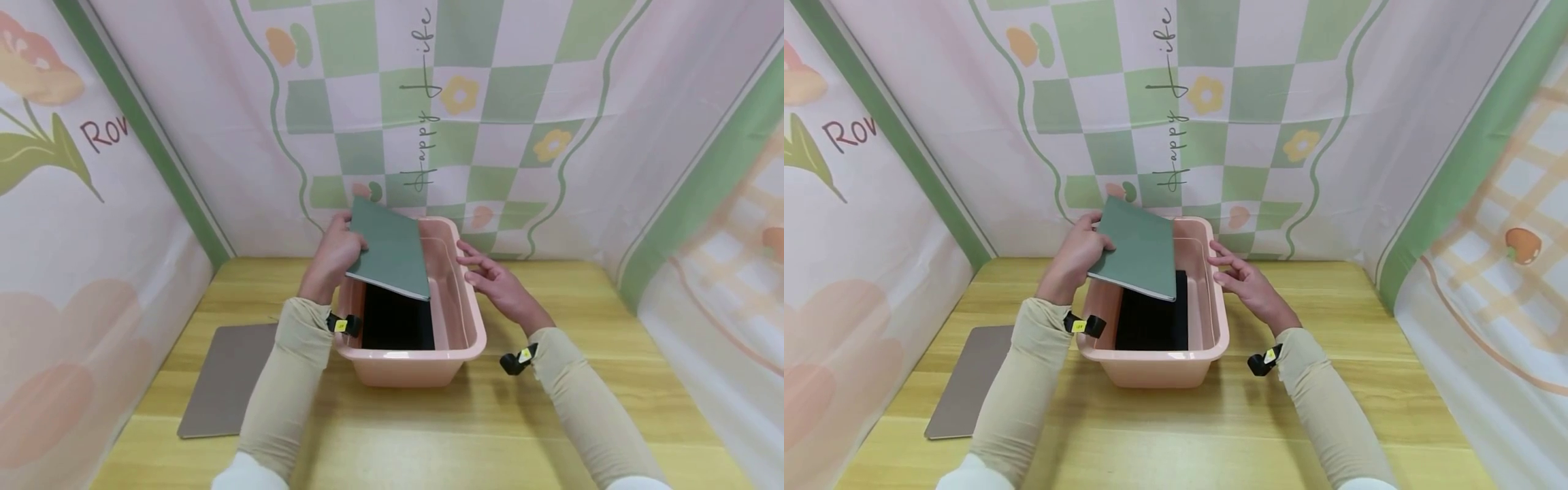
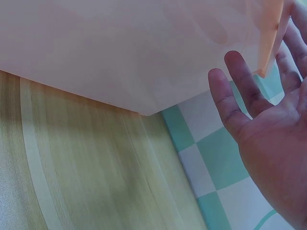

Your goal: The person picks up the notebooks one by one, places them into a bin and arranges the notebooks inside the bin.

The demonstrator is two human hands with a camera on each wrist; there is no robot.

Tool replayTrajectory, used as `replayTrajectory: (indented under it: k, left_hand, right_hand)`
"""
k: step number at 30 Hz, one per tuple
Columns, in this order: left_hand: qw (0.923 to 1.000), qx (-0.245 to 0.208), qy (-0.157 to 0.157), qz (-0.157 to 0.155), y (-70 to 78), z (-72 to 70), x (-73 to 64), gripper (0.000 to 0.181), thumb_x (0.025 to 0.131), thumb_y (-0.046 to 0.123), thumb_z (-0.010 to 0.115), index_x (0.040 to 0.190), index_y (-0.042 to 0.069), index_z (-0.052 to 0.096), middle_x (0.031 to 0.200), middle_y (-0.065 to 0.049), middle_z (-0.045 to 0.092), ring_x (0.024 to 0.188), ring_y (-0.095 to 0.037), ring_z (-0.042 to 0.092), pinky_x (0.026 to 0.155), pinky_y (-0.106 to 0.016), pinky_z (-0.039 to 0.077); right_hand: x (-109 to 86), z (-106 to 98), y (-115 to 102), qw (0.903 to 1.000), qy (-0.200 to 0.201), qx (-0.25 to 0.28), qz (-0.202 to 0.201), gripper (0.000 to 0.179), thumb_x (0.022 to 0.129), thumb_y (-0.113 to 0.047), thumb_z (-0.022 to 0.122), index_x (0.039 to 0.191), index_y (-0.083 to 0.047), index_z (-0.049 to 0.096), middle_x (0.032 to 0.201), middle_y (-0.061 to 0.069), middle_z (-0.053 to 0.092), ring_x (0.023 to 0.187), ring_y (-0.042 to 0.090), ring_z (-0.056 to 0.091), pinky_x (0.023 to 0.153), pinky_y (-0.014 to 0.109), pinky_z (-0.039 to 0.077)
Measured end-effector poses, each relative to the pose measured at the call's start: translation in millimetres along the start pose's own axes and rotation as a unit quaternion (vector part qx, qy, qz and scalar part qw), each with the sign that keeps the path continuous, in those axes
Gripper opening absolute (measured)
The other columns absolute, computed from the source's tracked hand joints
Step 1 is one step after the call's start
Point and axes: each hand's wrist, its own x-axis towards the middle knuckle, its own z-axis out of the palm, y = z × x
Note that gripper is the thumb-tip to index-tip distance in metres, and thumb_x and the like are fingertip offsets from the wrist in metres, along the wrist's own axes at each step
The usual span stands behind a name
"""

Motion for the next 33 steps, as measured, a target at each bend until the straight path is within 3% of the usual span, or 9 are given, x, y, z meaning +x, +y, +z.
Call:
replayTrajectory:
  k: [15, 27, 33]
  left_hand:
    - [0.9994, 0.019, 0.016, -0.022, 0.9, 14.4, 10.1, 0.07, 0.087, -0.005, 0.051, 0.154, 0.009, 0.034, 0.146, -0.015, 0.05, 0.119, -0.03, 0.053, 0.097, -0.042, 0.048]
    - [0.9999, 0.0, 0.006, -0.009, 0.9, 20.0, 12.1, 0.069, 0.085, -0.01, 0.049, 0.152, 0.002, 0.036, 0.146, -0.016, 0.047, 0.116, -0.028, 0.048, 0.096, -0.041, 0.045]
    - [0.9998, 0.011, 0.002, -0.019, -3.1, 24.3, 13.4, 0.068, 0.084, -0.01, 0.05, 0.149, 0.003, 0.037, 0.141, -0.016, 0.048, 0.11, -0.026, 0.047, 0.092, -0.038, 0.044]
  right_hand:
    - [-0.6, -2.5, 2.0, 1.0, 0.001, 0.0, -0.001, 0.042, 0.106, -0.024, 0.056, 0.143, -0.004, 0.053, 0.172, -0.007, 0.019, 0.147, 0.002, 0.036, 0.098, 0.017, 0.049]
    - [1.1, -4.0, 2.5, 1.0, 0.0, -0.004, -0.009, 0.04, 0.106, -0.02, 0.055, 0.142, -0.002, 0.054, 0.172, -0.004, 0.02, 0.143, 0.0, 0.04, 0.097, 0.018, 0.049]
    - [1.7, -1.8, 0.9, 0.9999, -0.002, -0.002, -0.01, 0.041, 0.106, -0.02, 0.056, 0.142, 0.0, 0.053, 0.172, -0.002, 0.02, 0.148, 0.009, 0.038, 0.097, 0.019, 0.05]
